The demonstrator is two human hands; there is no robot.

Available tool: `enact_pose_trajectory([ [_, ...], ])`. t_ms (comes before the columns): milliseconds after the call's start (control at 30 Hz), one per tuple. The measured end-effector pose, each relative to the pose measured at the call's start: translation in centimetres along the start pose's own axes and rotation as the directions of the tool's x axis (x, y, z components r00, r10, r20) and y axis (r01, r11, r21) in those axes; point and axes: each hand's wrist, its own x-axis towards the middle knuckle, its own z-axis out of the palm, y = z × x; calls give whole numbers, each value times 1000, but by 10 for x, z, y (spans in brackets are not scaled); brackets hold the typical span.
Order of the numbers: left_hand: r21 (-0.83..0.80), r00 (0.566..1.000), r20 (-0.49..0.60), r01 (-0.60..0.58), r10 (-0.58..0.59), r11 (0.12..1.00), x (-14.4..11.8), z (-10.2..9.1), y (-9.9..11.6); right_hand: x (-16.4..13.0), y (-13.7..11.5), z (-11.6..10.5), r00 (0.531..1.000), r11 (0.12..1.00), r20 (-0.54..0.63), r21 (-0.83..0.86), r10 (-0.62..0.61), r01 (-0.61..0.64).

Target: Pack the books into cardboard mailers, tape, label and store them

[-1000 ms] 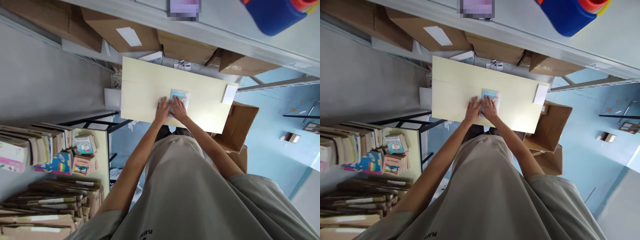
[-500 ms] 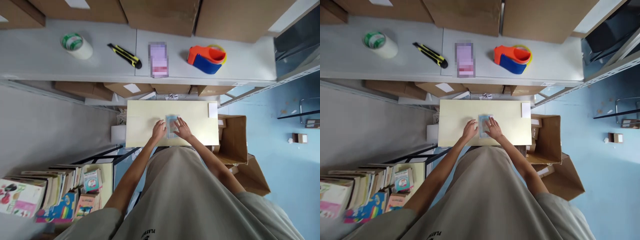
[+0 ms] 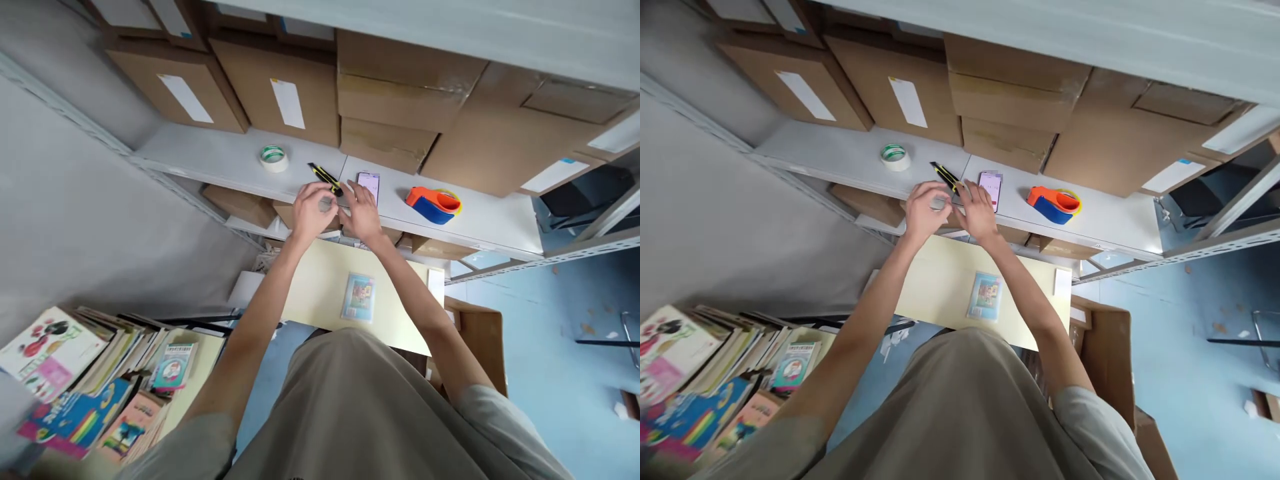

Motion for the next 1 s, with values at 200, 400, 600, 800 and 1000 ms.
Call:
enact_pose_trajectory([
  [200,17,993,-39,116,-115,993,6,-27,-8,100,-18,37,987,996,131,-40,89,-85],
  [400,69,963,148,216,-224,974,-47,-39,-31,133,-12,69,966,973,114,-47,231,-227],
  [600,109,827,465,303,-318,947,-154,4,-78,66,-12,71,977,977,-18,41,211,-210],
  [800,211,420,848,291,-322,933,-275,72,-90,-124,-18,113,924,924,172,122,340,-363],
  [1000,244,283,909,238,-308,940,-333,117,-88,-276,-13,167,657,642,250,149,711,-752],
])
